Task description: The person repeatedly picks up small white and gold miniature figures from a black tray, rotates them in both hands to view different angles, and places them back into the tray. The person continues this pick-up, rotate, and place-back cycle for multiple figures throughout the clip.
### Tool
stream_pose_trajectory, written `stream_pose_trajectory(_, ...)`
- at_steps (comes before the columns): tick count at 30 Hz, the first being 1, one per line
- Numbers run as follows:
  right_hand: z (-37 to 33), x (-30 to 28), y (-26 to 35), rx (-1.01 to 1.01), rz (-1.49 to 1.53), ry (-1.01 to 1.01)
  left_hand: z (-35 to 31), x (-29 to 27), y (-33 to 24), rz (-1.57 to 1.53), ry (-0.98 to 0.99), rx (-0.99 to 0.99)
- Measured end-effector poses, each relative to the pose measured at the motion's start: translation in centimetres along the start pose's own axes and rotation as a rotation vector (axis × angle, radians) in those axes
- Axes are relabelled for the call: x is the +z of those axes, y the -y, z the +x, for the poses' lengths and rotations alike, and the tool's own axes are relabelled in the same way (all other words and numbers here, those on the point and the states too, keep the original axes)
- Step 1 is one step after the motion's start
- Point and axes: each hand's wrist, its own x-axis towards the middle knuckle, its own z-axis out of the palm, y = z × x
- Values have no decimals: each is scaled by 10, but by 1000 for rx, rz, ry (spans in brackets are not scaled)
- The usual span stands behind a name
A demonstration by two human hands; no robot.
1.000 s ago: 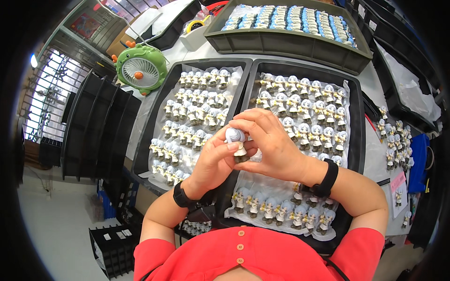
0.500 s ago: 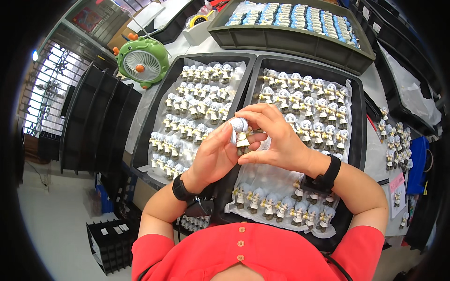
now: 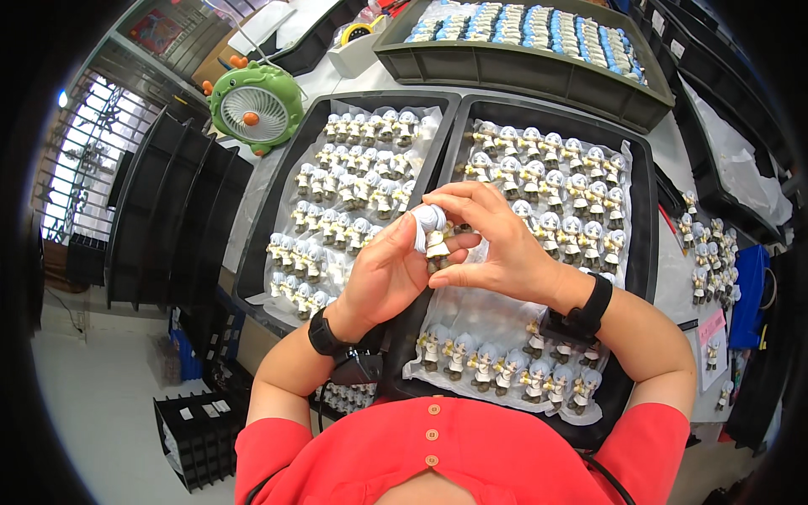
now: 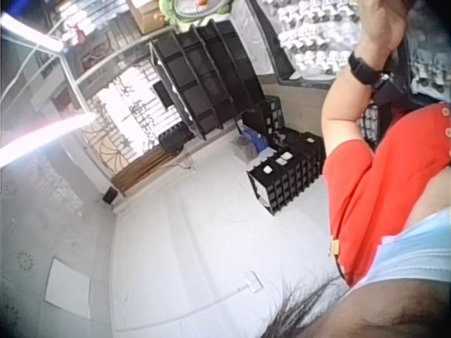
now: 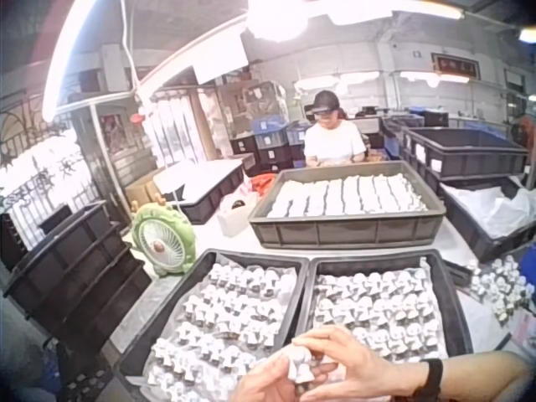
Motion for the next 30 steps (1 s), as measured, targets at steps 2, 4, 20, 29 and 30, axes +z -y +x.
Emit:
stream_pose_trajectory(2,1,1,2,-14,-12,-18,0,2,-1,-5,-4,-3)
stream_pose_trajectory(4,1,2,2,-38,-1,-45,1,1,0,-34,3,-6)
stream_pose_trajectory(20,4,9,5,-229,-200,-93,-3,-3,-2,-61,-14,24)
stream_pose_trajectory(29,0,1,10,-138,-244,-65,-14,2,-35,146,12,-41)
stream_pose_trajectory(30,-1,2,11,-147,-256,-55,-19,-1,-40,195,0,-58)
